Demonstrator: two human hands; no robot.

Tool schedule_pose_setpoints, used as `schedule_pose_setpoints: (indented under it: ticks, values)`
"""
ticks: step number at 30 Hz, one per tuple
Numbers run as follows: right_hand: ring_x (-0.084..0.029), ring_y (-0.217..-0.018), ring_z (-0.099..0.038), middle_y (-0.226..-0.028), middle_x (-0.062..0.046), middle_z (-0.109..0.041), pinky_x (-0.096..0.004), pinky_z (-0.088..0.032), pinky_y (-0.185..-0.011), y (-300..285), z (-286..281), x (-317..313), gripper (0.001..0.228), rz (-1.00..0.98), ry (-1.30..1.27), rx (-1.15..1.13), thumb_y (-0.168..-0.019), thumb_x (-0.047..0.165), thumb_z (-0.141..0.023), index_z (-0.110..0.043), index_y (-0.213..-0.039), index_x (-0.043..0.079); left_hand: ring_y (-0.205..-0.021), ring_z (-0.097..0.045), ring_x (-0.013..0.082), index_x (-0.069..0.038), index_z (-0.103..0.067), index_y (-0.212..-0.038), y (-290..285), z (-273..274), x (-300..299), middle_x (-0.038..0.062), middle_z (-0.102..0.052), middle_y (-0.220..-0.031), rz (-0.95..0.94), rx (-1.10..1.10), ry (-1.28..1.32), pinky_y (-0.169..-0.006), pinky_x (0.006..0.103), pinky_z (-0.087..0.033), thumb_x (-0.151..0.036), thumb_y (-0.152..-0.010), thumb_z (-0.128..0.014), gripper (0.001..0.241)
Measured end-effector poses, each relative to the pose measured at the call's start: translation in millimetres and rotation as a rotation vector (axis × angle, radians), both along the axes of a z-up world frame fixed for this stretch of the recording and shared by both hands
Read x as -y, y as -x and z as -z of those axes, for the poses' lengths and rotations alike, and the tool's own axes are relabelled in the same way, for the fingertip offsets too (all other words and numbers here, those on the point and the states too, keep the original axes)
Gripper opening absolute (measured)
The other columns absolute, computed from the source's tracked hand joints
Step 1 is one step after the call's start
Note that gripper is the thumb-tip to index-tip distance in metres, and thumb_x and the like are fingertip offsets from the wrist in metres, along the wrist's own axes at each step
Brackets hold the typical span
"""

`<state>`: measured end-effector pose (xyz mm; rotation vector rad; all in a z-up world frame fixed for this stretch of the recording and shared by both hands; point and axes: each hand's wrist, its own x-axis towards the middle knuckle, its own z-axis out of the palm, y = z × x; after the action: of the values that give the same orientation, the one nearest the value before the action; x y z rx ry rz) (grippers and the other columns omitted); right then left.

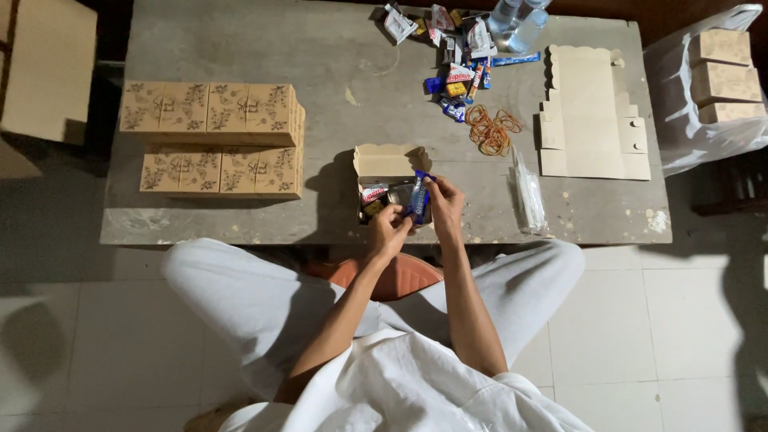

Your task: A person folds a cardboard box and fills it with small packets while sitting at a low table.

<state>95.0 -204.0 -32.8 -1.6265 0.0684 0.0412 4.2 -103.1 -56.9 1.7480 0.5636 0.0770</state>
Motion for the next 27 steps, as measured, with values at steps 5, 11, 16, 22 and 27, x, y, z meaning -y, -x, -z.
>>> schedule_pose_setpoints:
  ticks: [5,11,16,22,27]
  values:
    - [-0.012,-0.081,-0.059,-0.083,-0.004,-0.073,-0.033,-0.052,-0.075,5.5,-11.0,-2.9,0.013,0.006,0.014,0.006,-0.094,0.023,-0.077,-0.082,-0.098,0.011,-0.078,-0.076,0.0219,-0.015,-0.075,-0.099,-6.3,27.7,11.2,0.002,-0.078,-0.081,0.008,-0.058,0.011,-0.066,0.0330,-0.060,-0.033,-0.083,-0.071,0.024]
    - [-0.013,-0.069,-0.057,-0.075,-0.004,-0.067,-0.028,-0.049,-0.063,-7.4,11.3,1.8,0.021,-0.010,-0.020,-0.057,-0.094,0.030,-0.081,-0.080,-0.091,0.010,-0.072,-0.073,0.0201,-0.008,-0.076,-0.102,-1.2,14.4,-1.4,0.011,-0.079,-0.084,-0.077,-0.043,0.242,-0.061,0.0314,-0.058,-0.025,-0.086,-0.075,0.023]
    - [-0.013,-0.072,-0.055,-0.078,-0.003,-0.067,-0.028,-0.047,-0.062,-7.8,9.3,-0.1,0.022,0.018,0.008,-0.061,-0.094,0.032,-0.081,-0.080,-0.091,0.011,-0.065,-0.071,0.0159,-0.011,-0.077,-0.101,-2.0,10.1,0.2,0.010,-0.077,-0.081,-0.073,-0.045,0.228,-0.056,0.0263,-0.057,-0.028,-0.084,-0.081,0.024]
    - [-0.018,-0.082,-0.063,-0.093,-0.012,-0.073,-0.035,-0.058,-0.071,-0.4,-23.2,0.2,0.041,-0.196,-0.020,-0.099,-0.090,0.025,-0.085,-0.069,-0.122,0.004,-0.089,-0.076,0.0239,-0.020,-0.076,-0.101,-11.1,49.8,-8.8,0.004,-0.079,-0.091,-0.120,-0.077,0.061,-0.077,0.0344,-0.060,-0.035,-0.083,-0.073,0.024]
    - [-0.022,-0.083,-0.069,-0.091,-0.016,-0.073,-0.036,-0.058,-0.070,-1.5,-2.4,2.1,0.044,-0.216,0.081,0.058,-0.090,0.022,-0.086,-0.056,-0.118,0.006,-0.091,-0.075,0.0368,-0.009,-0.075,-0.105,-0.7,6.8,-14.8,0.019,-0.076,-0.096,-0.219,0.128,0.057,-0.077,0.0418,-0.061,-0.021,-0.087,-0.071,0.021]
